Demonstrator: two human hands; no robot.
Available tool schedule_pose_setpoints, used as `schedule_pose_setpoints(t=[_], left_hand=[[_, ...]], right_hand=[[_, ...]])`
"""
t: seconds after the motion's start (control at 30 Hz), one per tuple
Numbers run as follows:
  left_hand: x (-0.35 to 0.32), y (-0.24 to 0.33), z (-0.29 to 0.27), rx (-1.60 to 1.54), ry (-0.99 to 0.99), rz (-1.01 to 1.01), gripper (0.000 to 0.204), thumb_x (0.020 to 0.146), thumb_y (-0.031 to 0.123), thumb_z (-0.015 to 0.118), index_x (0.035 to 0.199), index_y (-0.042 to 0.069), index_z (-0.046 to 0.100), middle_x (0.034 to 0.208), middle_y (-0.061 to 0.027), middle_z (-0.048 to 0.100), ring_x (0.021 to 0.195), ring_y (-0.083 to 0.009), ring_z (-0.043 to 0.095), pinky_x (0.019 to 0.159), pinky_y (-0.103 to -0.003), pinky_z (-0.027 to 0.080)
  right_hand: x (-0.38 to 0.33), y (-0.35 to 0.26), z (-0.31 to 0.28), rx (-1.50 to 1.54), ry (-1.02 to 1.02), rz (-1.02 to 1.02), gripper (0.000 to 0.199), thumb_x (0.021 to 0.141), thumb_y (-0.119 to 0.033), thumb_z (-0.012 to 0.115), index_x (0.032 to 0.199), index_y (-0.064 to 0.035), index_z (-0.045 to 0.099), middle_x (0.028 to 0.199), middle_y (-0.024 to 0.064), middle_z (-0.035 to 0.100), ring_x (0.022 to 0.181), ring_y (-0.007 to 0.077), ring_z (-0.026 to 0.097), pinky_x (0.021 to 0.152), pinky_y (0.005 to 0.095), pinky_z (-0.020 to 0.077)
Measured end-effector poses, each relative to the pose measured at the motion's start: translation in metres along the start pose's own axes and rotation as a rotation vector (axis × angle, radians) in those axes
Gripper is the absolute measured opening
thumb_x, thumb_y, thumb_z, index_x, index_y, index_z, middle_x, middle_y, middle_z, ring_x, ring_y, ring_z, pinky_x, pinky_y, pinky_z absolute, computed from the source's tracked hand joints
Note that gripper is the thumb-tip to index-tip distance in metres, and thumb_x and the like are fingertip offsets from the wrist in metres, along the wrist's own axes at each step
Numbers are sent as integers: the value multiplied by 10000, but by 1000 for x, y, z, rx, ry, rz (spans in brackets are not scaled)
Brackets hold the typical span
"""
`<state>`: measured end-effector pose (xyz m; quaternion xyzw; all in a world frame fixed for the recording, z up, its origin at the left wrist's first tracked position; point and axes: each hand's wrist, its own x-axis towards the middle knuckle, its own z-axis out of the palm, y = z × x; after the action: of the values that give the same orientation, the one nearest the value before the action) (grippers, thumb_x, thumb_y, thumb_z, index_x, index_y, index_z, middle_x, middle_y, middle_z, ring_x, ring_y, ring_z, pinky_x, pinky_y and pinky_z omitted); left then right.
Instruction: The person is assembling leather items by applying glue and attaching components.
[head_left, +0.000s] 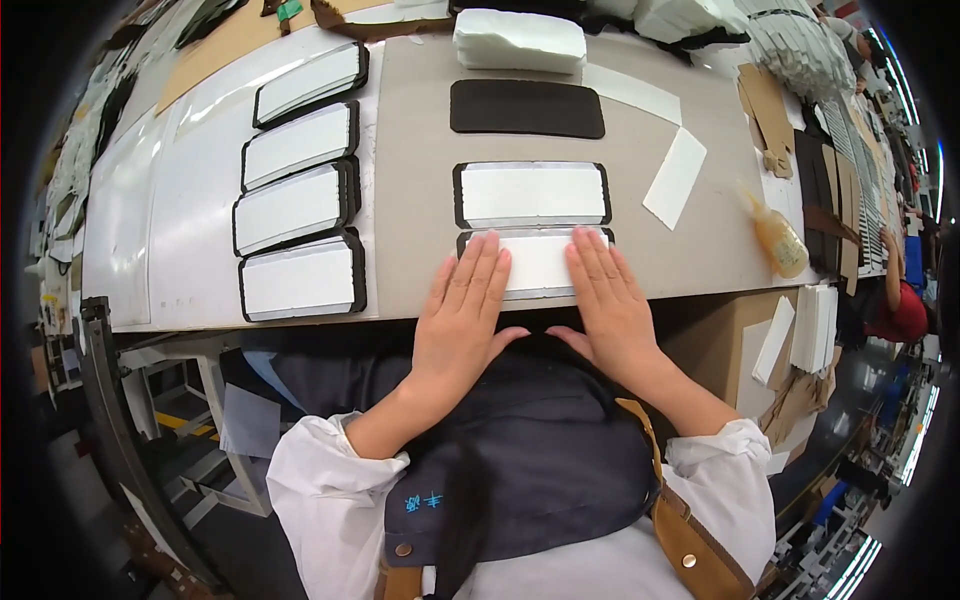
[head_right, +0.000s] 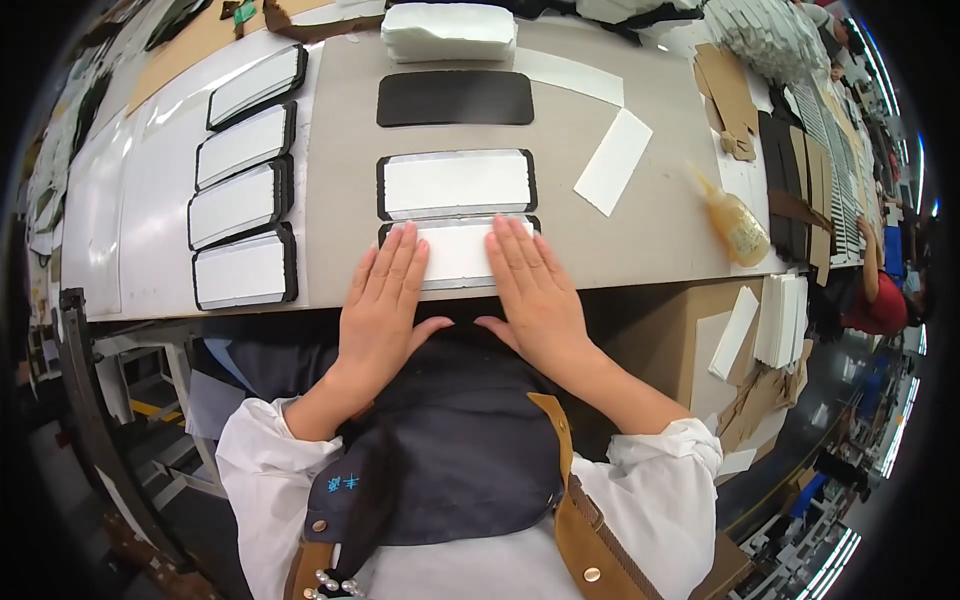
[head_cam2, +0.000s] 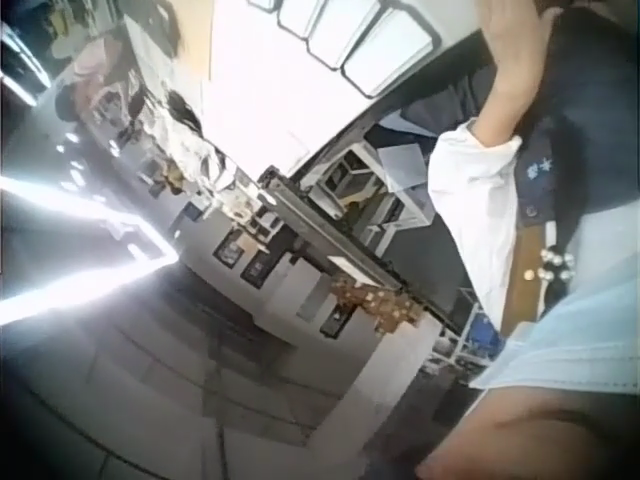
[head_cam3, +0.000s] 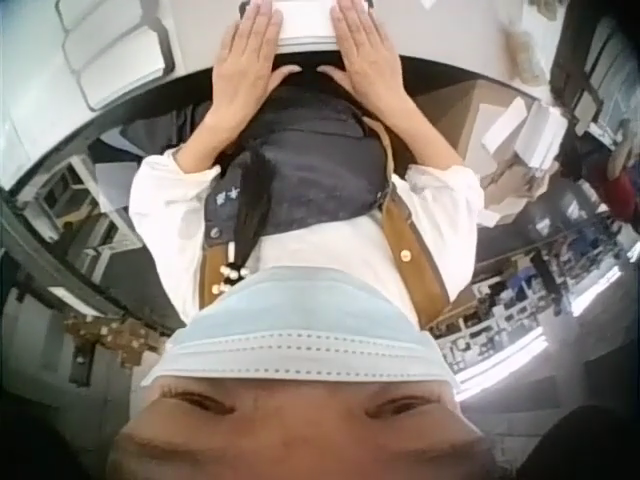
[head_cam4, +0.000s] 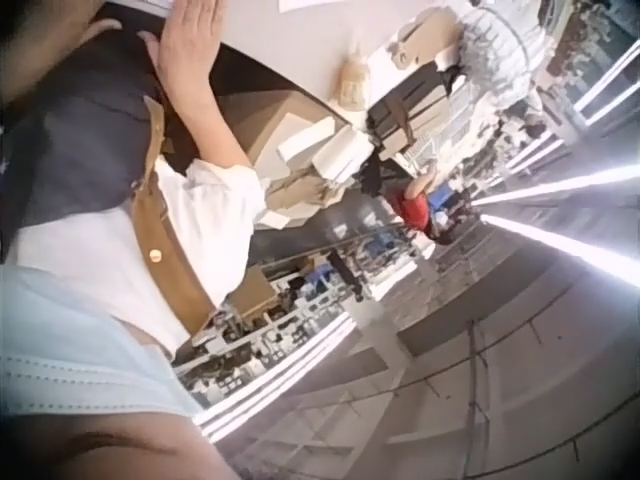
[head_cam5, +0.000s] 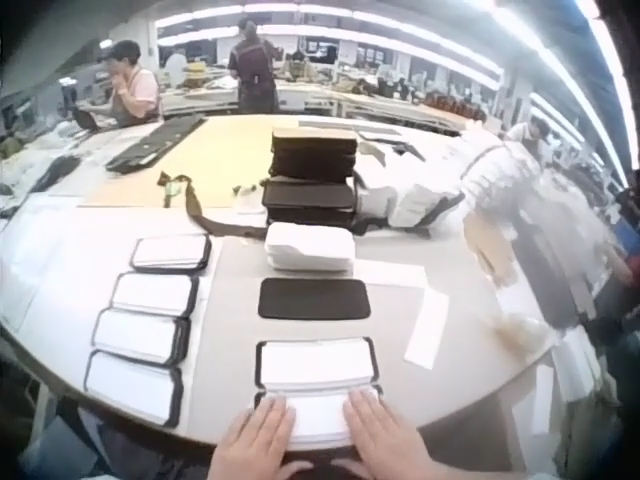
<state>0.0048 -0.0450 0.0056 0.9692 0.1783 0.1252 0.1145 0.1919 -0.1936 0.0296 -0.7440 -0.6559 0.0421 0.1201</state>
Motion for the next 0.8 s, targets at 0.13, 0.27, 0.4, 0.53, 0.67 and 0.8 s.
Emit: schedule_pose_setpoints(t=[0.13, 0.27, 0.4, 0.53, 0.67, 0.8], left_hand=[[-4, -2, -8, -31, 42, -16, 1086, 743, 463, 851, 1589, -12, 363, 1661, -198, 373, 1545, -330, 362, 1257, -460, 302], [3, -15, -21, -293, 105, -62, 806, 827, 389, 828, 1473, 9, 532, 1571, -179, 494, 1441, -346, 486, 1177, -454, 410], [25, -20, -22, -278, 272, -214, 471, 871, 228, 809, 1279, 57, 647, 1312, -122, 624, 1202, -332, 583, 996, -455, 461], [41, -28, -19, -102, 333, -306, 252, 874, 188, 793, 1061, 94, 654, 1039, -67, 594, 1015, -287, 555, 871, -428, 422], [44, -35, -15, -149, 336, -331, 163, 874, 156, 786, 942, 107, 646, 985, -45, 598, 1008, -279, 563, 877, -423, 423], [48, -28, -38, -486, 234, -428, 210, 946, 152, 746, 1072, 69, 601, 1010, -82, 654, 904, -299, 634, 797, -398, 482]], right_hand=[[-9, 7, 2, 54, 122, 50, 1021, 741, -345, 894, 1546, 49, 405, 1626, 233, 403, 1519, 374, 395, 1255, 497, 290], [2, 36, -17, 162, 210, -19, 645, 839, -216, 838, 1399, -5, 597, 1550, 192, 526, 1419, 396, 512, 1235, 493, 328], [63, 44, -36, 116, 395, -13, 365, 883, -60, 759, 1227, 3, 655, 1303, 155, 655, 1194, 355, 593, 1055, 481, 448], [104, 66, -30, 161, 292, -31, 226, 883, -24, 737, 1085, -5, 638, 1088, 146, 633, 1064, 348, 580, 936, 440, 468], [121, 80, -20, 257, 165, 18, 142, 900, -10, 713, 968, -13, 588, 978, 137, 594, 954, 339, 552, 866, 425, 463], [119, 84, -24, 261, 174, 55, 138, 916, -17, 706, 994, -19, 592, 957, 132, 605, 935, 320, 540, 859, 401, 453]])
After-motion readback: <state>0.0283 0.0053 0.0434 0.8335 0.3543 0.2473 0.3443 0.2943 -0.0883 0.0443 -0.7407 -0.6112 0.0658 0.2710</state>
